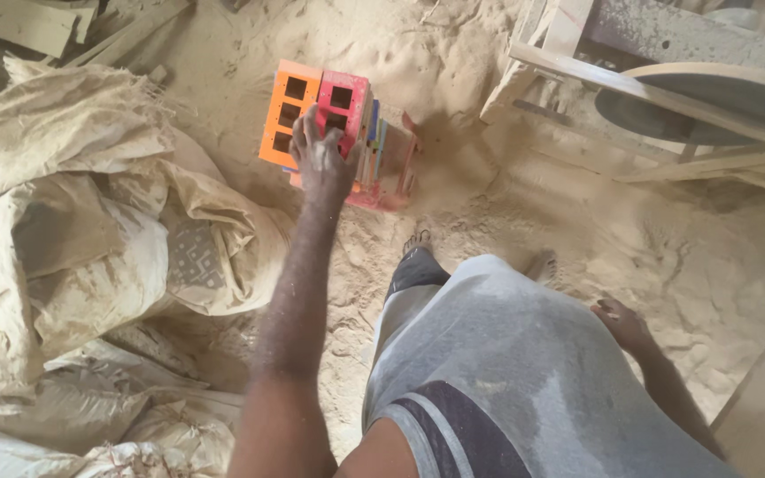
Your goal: The person repeatedly picks up small, colorful wooden blocks and presses their edges against a rotating grinding wheel to smooth them. After smoothing each block, the person places it on a nearby stack of finished pieces.
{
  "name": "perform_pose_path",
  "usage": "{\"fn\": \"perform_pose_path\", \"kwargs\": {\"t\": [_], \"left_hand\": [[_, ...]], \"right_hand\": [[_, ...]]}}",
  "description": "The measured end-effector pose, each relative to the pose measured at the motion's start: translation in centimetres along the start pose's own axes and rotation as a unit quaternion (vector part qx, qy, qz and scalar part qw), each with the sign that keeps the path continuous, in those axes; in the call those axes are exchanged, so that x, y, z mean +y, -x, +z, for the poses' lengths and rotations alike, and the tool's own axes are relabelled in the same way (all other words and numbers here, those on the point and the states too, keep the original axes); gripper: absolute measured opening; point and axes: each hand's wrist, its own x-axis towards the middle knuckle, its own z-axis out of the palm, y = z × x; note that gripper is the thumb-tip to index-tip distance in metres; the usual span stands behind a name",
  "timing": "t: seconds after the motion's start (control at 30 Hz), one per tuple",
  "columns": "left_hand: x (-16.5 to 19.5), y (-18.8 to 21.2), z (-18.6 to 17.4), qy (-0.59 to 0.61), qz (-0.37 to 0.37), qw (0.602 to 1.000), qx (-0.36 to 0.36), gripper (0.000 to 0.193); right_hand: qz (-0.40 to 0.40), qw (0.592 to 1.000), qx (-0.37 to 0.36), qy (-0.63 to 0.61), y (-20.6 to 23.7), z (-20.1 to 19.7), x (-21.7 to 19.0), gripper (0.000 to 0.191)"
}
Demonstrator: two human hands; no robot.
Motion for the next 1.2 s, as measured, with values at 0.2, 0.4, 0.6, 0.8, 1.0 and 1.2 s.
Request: {"fn": "perform_pose_path", "kwargs": {"t": [0.2, 0.4, 0.6, 0.8, 1.0, 1.2], "left_hand": [[4.0, 0.6, 0.5, 0.579, -0.334, 0.706, -0.236, 0.024], [20.8, 5.4, 0.1, 0.588, -0.001, 0.800, -0.121, 0.026], [35.9, 7.3, -0.1, 0.516, 0.104, 0.833, -0.169, 0.057], [47.1, 6.6, 6.7, 0.632, -0.016, 0.664, -0.399, 0.053], [52.5, 5.3, 15.9, 0.637, -0.163, 0.653, -0.375, 0.057], [47.6, -0.6, 19.5, 0.680, -0.236, 0.553, -0.420, 0.060]], "right_hand": [[-0.065, 0.996, 0.010, -0.055, 0.1, -0.5, -4.1, 0.058], [-0.312, 0.878, -0.041, -0.362, -0.5, -5.6, -14.1, 0.066], [-0.344, 0.787, 0.215, -0.464, -1.5, -11.2, -12.3, 0.037], [-0.300, 0.784, 0.111, -0.532, -2.8, -16.7, -0.7, 0.036], [-0.188, 0.810, 0.169, -0.530, -11.3, -17.4, 1.0, 0.032], [-0.173, 0.770, 0.101, -0.606, -17.2, -16.7, -5.3, 0.033]]}}
